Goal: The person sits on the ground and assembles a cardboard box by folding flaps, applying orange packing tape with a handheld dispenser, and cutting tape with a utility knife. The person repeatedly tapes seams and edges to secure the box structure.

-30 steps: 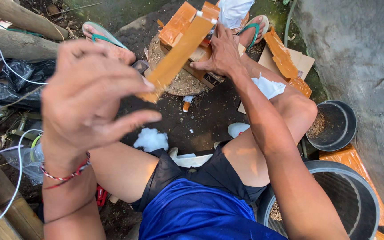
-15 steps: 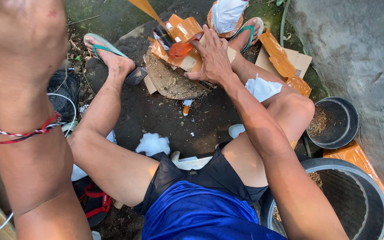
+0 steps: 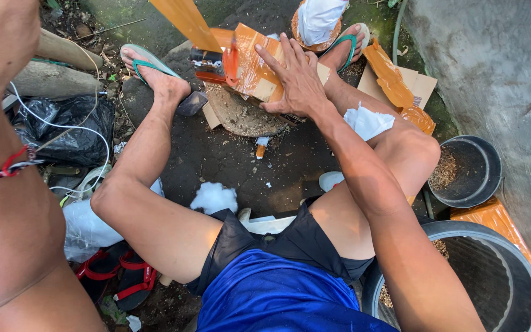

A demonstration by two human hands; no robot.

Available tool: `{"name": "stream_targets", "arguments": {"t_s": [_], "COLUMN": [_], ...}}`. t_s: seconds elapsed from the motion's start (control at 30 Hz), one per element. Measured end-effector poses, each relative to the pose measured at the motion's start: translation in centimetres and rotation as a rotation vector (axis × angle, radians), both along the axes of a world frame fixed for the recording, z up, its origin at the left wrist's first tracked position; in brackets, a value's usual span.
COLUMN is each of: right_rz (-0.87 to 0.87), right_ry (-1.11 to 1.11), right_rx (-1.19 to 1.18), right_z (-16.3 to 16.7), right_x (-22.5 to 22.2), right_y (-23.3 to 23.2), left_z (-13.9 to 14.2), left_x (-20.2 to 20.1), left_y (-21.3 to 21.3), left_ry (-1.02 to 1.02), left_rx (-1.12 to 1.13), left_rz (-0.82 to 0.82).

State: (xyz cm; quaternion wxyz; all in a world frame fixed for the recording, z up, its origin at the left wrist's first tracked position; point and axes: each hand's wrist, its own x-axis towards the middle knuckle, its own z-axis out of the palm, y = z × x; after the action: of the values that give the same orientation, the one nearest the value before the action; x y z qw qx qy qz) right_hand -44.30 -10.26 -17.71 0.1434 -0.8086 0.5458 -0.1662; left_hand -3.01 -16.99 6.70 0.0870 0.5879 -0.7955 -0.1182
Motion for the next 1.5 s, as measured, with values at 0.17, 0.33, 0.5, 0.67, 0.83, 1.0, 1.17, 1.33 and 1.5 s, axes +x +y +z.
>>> {"name": "stream_targets", "arguments": {"t_s": [0.17,0.33,0.5,0.67,0.83,1.0,1.17,1.33,1.5], "right_rz": [-0.008,-0.021,-0.026,-0.031,-0.032,-0.056,-0.035,0.006,0.037], "right_ry": [0.01,-0.001,0.022,0.033,0.08,0.152,0.153,0.121,0.134], "right_rx": [-0.023,-0.021,-0.03,-0.023,0.009,0.115,0.068,0.06,0.058], "right_z": [0.1,0.3,0.5,0.8,1.2,1.6,1.4,1.2,1.6], "right_x": [0.1,0.4,1.0,1.7,2.5,2.9,2.9,3.4,4.9], "right_y": [-0.2,-0.2,0.0,-0.1,-0.4,-1.0,-1.3,-1.1,-0.3], "left_z": [2.5,5.2,7.3,9.2,10.5,10.8,9.5,7.0,4.2], "left_x": [-0.8,-1.9,-3.4,-4.7,-5.6,-6.6,-7.7,-7.2,-7.0], "left_y": [2.0,5.0,9.0,13.3,17.5,20.3,22.5,23.4,23.1], "left_ry": [0.03,0.059,0.083,0.121,0.149,0.169,0.235,0.337,0.344], "left_rx": [-0.051,-0.118,-0.198,-0.297,-0.371,-0.4,-0.343,-0.187,-0.144], "left_rz": [-0.057,-0.119,-0.196,-0.274,-0.315,-0.293,-0.259,-0.261,-0.328]}}
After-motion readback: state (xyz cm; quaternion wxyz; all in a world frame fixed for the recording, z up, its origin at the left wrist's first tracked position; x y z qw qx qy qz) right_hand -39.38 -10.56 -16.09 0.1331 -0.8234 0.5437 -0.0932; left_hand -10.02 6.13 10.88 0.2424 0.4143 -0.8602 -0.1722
